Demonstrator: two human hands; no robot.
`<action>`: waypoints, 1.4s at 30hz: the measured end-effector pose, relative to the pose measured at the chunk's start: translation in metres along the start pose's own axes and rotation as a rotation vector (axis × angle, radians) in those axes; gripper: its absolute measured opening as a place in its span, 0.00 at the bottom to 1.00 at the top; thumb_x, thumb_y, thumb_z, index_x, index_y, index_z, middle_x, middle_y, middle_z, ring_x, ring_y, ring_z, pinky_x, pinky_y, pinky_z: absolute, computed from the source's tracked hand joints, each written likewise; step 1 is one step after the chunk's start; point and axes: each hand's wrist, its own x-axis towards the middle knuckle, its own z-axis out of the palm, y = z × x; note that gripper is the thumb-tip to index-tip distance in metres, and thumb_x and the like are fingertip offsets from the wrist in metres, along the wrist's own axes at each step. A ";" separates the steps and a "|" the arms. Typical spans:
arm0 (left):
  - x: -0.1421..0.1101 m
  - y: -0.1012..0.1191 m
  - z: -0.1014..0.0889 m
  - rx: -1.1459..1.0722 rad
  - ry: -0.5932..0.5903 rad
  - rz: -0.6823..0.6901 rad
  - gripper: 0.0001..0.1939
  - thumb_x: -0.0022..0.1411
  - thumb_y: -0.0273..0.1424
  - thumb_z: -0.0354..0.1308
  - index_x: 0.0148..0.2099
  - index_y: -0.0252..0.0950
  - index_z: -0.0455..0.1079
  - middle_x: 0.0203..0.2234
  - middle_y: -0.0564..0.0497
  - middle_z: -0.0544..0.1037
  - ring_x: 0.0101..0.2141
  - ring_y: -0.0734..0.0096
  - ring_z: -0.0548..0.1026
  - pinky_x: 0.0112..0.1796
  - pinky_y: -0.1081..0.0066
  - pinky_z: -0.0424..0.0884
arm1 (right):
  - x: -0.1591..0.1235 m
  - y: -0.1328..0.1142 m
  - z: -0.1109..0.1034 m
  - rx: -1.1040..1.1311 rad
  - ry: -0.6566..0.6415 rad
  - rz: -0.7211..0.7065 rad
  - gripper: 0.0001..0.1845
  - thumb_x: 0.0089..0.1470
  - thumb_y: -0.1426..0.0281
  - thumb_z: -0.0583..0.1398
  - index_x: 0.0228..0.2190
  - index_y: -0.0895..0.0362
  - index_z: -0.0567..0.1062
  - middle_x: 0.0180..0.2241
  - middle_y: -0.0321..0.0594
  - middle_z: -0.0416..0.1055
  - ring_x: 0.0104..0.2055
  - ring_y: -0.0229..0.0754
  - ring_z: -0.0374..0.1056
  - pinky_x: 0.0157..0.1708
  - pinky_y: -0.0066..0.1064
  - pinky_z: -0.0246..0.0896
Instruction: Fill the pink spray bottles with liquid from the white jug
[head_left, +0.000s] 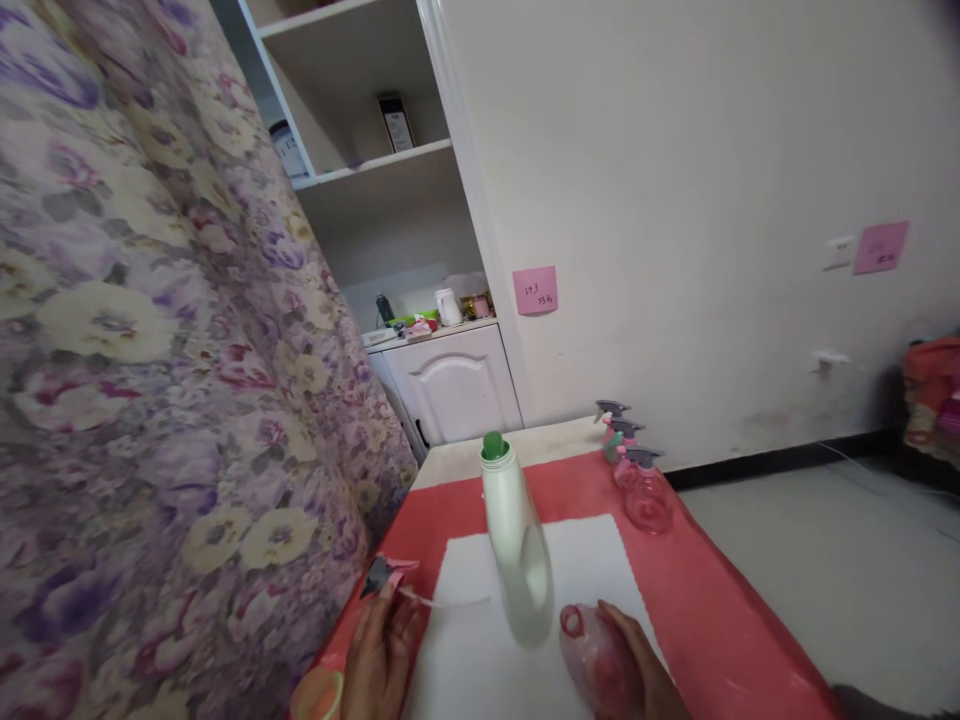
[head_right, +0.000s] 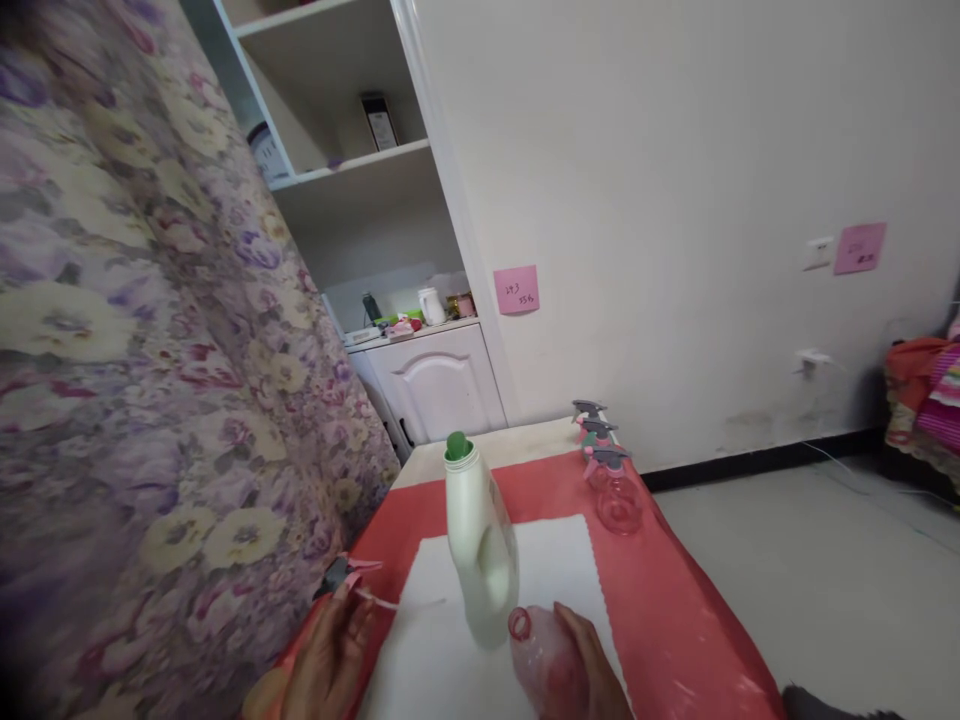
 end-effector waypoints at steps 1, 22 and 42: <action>-0.011 0.004 0.000 -0.008 -0.051 0.024 0.05 0.53 0.24 0.62 0.34 0.38 0.73 0.25 0.59 0.81 0.23 0.76 0.78 0.29 0.76 0.78 | 0.000 0.000 0.000 0.004 -0.008 -0.013 0.30 0.47 0.67 0.63 0.54 0.50 0.68 0.54 0.44 0.73 0.55 0.55 0.71 0.50 0.38 0.72; -0.137 0.010 0.040 0.488 -0.430 0.273 0.28 0.37 0.48 0.73 0.39 0.37 0.75 0.25 0.51 0.82 0.28 0.59 0.80 0.34 0.67 0.78 | -0.012 0.034 -0.008 -0.048 -0.128 -0.331 0.48 0.39 0.76 0.61 0.61 0.49 0.54 0.60 0.50 0.61 0.62 0.62 0.59 0.60 0.58 0.57; -0.138 -0.054 0.037 0.834 -0.705 0.454 0.15 0.53 0.43 0.64 0.39 0.40 0.77 0.32 0.48 0.81 0.35 0.57 0.77 0.38 0.67 0.73 | -0.016 0.029 0.003 -0.113 -0.058 -0.292 0.46 0.36 0.76 0.59 0.59 0.54 0.55 0.56 0.52 0.65 0.58 0.60 0.64 0.57 0.55 0.61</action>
